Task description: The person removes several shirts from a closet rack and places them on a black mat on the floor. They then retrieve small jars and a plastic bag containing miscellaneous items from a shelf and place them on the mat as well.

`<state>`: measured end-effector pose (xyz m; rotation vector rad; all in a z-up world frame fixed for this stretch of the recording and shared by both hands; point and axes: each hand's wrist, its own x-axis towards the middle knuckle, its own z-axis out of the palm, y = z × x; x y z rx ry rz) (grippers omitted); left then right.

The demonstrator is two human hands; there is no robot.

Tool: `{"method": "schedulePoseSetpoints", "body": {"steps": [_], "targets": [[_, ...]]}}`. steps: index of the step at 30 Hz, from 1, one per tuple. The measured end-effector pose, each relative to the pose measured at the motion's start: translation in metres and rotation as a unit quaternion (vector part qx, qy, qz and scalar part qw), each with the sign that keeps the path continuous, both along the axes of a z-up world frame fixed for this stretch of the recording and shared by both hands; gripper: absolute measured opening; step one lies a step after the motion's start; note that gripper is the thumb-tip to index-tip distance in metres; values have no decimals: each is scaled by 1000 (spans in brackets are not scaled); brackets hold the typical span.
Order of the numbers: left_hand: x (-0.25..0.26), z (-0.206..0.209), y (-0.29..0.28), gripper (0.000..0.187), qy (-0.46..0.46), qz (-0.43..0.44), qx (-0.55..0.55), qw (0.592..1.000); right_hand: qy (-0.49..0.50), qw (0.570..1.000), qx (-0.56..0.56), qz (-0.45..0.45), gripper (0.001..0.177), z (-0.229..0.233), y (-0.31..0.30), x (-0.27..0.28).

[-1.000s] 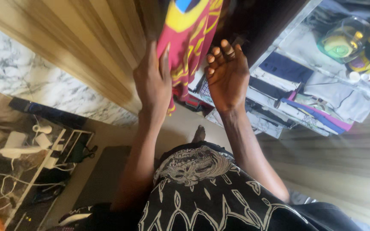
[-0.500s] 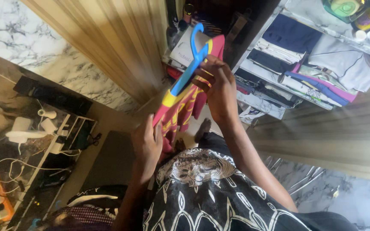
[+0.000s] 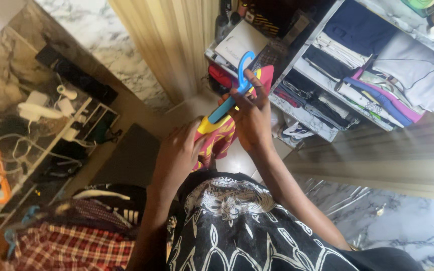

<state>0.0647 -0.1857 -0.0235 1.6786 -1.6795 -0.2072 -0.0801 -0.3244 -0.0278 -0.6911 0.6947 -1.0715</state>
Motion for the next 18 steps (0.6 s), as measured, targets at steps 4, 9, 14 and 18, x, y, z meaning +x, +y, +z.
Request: {"method": "schedulePoseSetpoints", "body": {"steps": [4,9,14,18], "targets": [[-25,13,30,35,-2,16,58,998,-2,1000,-20,17,61,13,30,-15],[-50,20,82,46,-7,39,99,994,-37,995,-71,60,61,18,85,-40],[-70,27,134,32,0,63,96,993,-27,994,-58,92,60,26,136,-49],[-81,37,173,34,58,91,128,986,-25,990,-54,131,58,31,175,-49]]}}
